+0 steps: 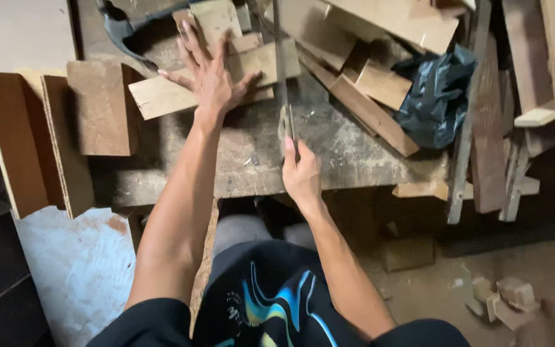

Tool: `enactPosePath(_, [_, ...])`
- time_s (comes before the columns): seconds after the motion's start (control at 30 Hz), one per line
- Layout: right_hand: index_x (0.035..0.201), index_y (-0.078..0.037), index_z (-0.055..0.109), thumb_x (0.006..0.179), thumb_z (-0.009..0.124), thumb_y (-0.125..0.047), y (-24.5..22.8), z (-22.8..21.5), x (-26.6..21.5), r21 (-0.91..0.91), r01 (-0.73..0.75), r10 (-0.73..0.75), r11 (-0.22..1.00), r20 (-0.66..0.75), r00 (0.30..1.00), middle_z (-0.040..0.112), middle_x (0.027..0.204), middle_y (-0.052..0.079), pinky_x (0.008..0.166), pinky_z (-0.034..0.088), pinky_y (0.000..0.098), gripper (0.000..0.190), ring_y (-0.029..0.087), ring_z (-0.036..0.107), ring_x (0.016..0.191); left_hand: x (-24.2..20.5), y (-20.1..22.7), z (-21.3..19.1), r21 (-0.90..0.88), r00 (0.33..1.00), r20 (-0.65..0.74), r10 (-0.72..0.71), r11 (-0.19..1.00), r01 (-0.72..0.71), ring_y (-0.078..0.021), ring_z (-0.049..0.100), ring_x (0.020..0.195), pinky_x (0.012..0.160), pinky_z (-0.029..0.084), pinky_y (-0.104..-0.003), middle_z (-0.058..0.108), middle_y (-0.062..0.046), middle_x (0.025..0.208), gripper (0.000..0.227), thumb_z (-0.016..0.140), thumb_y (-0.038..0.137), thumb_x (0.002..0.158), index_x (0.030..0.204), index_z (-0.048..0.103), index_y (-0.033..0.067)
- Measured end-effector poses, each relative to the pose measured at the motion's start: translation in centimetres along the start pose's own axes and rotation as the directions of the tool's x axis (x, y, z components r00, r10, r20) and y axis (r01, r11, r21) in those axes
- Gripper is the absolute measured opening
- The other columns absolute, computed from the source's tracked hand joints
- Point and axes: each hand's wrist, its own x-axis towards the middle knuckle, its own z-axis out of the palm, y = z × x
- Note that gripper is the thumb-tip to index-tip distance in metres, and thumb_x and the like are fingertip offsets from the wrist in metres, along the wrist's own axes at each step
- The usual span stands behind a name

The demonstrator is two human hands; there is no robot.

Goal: The person assembles small wooden pieces on a workbench, using a hammer to drive nails into the wood and a hand saw to cut additional pieces. The person handles multiple small wooden components, aligning them and securing them with nails.

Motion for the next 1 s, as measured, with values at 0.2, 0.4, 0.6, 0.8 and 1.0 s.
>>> enactPosePath(0.2, [0.120, -0.006, 0.069, 0.103, 0.051, -0.037, -0.8, -1.5, 0.7, 0.026, -0.081, 0.078, 0.996, 0.095, 0.992, 0.069, 0.080, 0.024, 0.067, 0.053, 0.0491, 0.040, 0.044, 0.070, 0.075, 1.4, -1.1, 2.0, -0.002, 0.992, 0.120, -0.042, 0.999, 0.043, -0.0488, -0.014, 0.158, 0.104, -0.012, -0.092, -0.020, -0.018, 0.169, 0.096, 0.055, 0.095, 0.079, 0.161, 0.036, 0.0499])
enactPosePath(0.4, [0.117, -0.007, 0.074, 0.109, 0.058, -0.037, -0.3, -1.6, 1.4, -0.109, -0.012, 0.013, 0.994, 0.010, 1.000, 0.069, 0.078, 0.020, 0.064, 0.053, 0.0454, 0.035, 0.039, 0.069, 0.074, 2.9, -2.1, 5.7, 0.011, 0.986, -0.153, 0.064, 0.998, -0.063, -0.0557, -0.014, 0.149, 0.097, -0.012, -0.094, -0.024, -0.017, 0.164, 0.095, 0.062, 0.098, 0.088, 0.161, 0.044, 0.0399])
enactPosePath(0.6, [0.147, -0.005, 0.050, 0.100, 0.062, -0.027, 2.9, 1.1, 0.9, 0.463, -0.395, 0.247, 0.793, 0.348, 0.904, 0.061, 0.068, 0.000, 0.051, 0.052, 0.0300, 0.054, 0.008, 0.059, 0.051, 2.9, -2.3, 4.1, -0.029, 0.966, -0.216, 0.142, 0.988, -0.152, -0.0558, 0.017, 0.150, 0.097, -0.001, -0.095, -0.017, -0.016, 0.166, 0.092, 0.066, 0.093, 0.083, 0.155, 0.050, 0.0375])
enactPosePath(0.8, [0.155, -0.001, 0.042, 0.107, 0.055, -0.026, 4.5, 2.4, 1.1, 0.655, -0.388, 0.172, 0.649, 0.371, 0.913, 0.071, 0.084, 0.002, 0.067, 0.060, 0.0300, 0.056, 0.013, 0.071, 0.062, 2.9, -1.0, 0.6, -0.073, 0.993, -0.075, 0.090, 0.993, -0.096, -0.0627, 0.028, 0.139, 0.099, 0.027, -0.086, -0.017, -0.018, 0.167, 0.094, 0.070, 0.089, 0.077, 0.156, 0.048, 0.0419])
enactPosePath(1.0, [0.123, 0.001, 0.060, 0.109, 0.048, -0.034, 4.0, 2.3, 1.6, 0.649, -0.498, 0.276, 0.576, 0.419, 0.865, 0.041, 0.052, -0.005, 0.040, 0.039, 0.0292, 0.040, 0.007, 0.040, 0.039, 3.2, -1.4, 0.8, 0.046, 0.976, -0.170, 0.138, 0.990, -0.132, -0.0623, 0.032, 0.128, 0.086, 0.035, -0.076, -0.016, -0.019, 0.160, 0.093, 0.070, 0.092, 0.078, 0.155, 0.047, 0.0441])
